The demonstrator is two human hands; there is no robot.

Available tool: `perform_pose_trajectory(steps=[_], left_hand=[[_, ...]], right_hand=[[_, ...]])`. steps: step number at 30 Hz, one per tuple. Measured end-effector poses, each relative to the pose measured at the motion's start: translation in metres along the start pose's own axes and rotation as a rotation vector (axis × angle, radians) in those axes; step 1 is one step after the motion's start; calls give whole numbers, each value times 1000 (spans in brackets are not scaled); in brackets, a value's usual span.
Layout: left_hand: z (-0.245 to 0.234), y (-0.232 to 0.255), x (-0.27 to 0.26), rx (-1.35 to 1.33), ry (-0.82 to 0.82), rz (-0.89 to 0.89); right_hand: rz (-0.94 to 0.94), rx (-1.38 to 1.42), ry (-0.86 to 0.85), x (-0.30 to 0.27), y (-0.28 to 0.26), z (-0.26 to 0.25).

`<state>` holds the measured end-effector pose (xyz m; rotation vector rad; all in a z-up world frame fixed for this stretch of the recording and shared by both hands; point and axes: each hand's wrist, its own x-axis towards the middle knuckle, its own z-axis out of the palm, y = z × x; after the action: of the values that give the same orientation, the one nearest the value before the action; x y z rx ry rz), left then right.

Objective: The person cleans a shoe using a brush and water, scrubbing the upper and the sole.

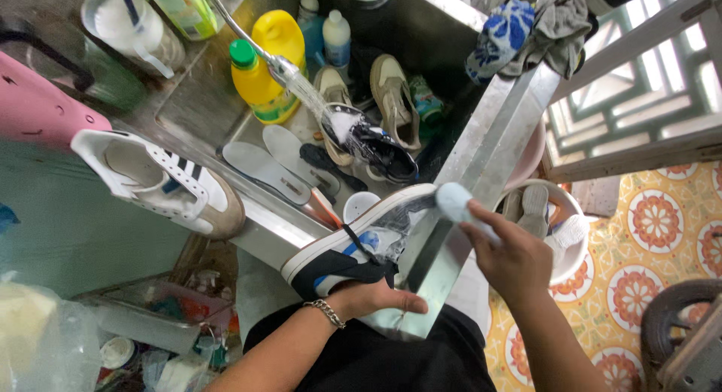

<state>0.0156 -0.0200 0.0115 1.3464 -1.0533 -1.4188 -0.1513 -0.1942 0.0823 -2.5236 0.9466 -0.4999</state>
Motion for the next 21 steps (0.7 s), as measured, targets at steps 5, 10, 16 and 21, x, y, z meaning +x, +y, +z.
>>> perform_pose_trajectory(steps=[5,10,16,21], left_hand=[[-37,40,43,-844,370,8],[-102,62,89,-1460,767,306],[-167,23,133,-1572,1020,274],[-183,-5,129,-1633,991,333]], right_hand=[[74,530,299,0,24,42],[295,36,305,-7,-4,73],[145,-69,263,1,-14,69],[40,-50,373,11,-19,69]])
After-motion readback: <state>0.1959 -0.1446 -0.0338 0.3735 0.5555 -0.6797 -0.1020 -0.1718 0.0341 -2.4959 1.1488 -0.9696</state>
